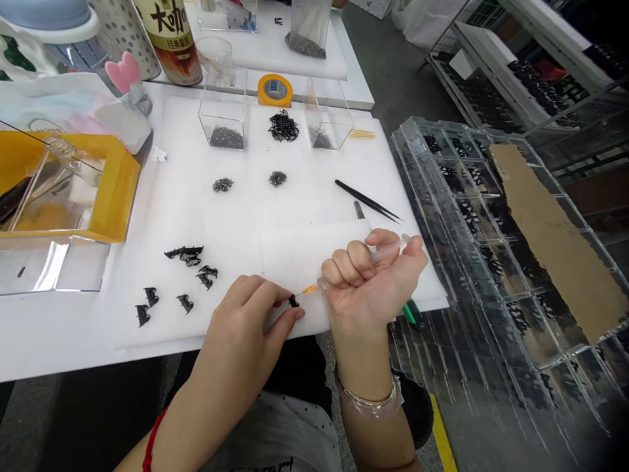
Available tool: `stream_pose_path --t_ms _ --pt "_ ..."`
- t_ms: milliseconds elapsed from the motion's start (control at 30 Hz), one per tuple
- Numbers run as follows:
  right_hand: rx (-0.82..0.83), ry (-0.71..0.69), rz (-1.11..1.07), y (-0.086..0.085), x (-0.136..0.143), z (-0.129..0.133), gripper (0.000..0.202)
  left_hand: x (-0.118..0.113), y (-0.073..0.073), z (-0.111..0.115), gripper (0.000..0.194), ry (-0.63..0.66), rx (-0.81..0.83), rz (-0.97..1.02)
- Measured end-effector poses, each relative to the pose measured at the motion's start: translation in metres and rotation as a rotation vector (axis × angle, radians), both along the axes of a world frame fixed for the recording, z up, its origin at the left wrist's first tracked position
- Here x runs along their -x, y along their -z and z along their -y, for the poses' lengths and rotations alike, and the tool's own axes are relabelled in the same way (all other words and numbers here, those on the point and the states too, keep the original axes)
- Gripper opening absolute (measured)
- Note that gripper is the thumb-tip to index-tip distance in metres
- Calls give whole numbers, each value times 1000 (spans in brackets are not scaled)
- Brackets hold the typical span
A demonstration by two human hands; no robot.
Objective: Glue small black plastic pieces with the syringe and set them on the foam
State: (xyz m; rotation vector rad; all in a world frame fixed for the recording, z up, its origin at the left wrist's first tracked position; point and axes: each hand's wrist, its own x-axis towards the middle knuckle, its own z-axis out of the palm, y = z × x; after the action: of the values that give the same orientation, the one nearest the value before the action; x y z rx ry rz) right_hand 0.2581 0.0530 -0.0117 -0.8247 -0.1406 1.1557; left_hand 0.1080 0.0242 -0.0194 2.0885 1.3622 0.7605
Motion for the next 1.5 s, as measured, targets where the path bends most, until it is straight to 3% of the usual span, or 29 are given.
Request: stream_pose_path --t_ms 233,400,467,600,667,733,767,800,867,900,933,967,1000,1167,1300,1500 --pt "-71 25 57 0 3 4 61 0 0 1 8 10 -19 -6" --pt "-459 -47 422 -3 13 31 61 0 -1 1 9 11 -25 -15" --pt "-515 -46 564 -8 14 40 58 0 -1 1 9 10 -32 -16" --pt "-357 143 518 -17 13 33 44 1 2 2 9 25 -62 -20" --pt "-272 114 617 -16 13 22 30 2 6 4 10 27 -96 -9" --pt "-242 -151 855 -11 8 13 24 1 9 6 12 15 -166 18" --pt "-243 -317 933 -9 2 10 35 1 11 8 15 7 -208 41" --pt "-259 -394 962 -6 -6 9 50 1 12 9 18 3 -245 67" --pt "-210 -265 1037 -1 -30 12 71 0 13 11 23 5 -278 126" --pt "-70 -85 1175 1 -43 16 61 0 13 13 24 6 -270 151" --pt "142 -8 1398 3 -57 21 46 1 11 14 24 6 -254 162" --pt "350 -7 1649 5 -70 26 42 1 10 15 23 -5 -204 195" --pt "415 -69 1727 7 -80 31 36 2 8 17 22 -24 -125 249" --pt "489 -220 1885 7 -96 34 34 5 4 22 20 -166 256 539" --pt "457 -415 2030 -8 -90 5 26 9 4 24 22 -220 349 586" --pt "498 -580 2224 -18 -109 -53 48 16 4 24 17 -231 496 730"
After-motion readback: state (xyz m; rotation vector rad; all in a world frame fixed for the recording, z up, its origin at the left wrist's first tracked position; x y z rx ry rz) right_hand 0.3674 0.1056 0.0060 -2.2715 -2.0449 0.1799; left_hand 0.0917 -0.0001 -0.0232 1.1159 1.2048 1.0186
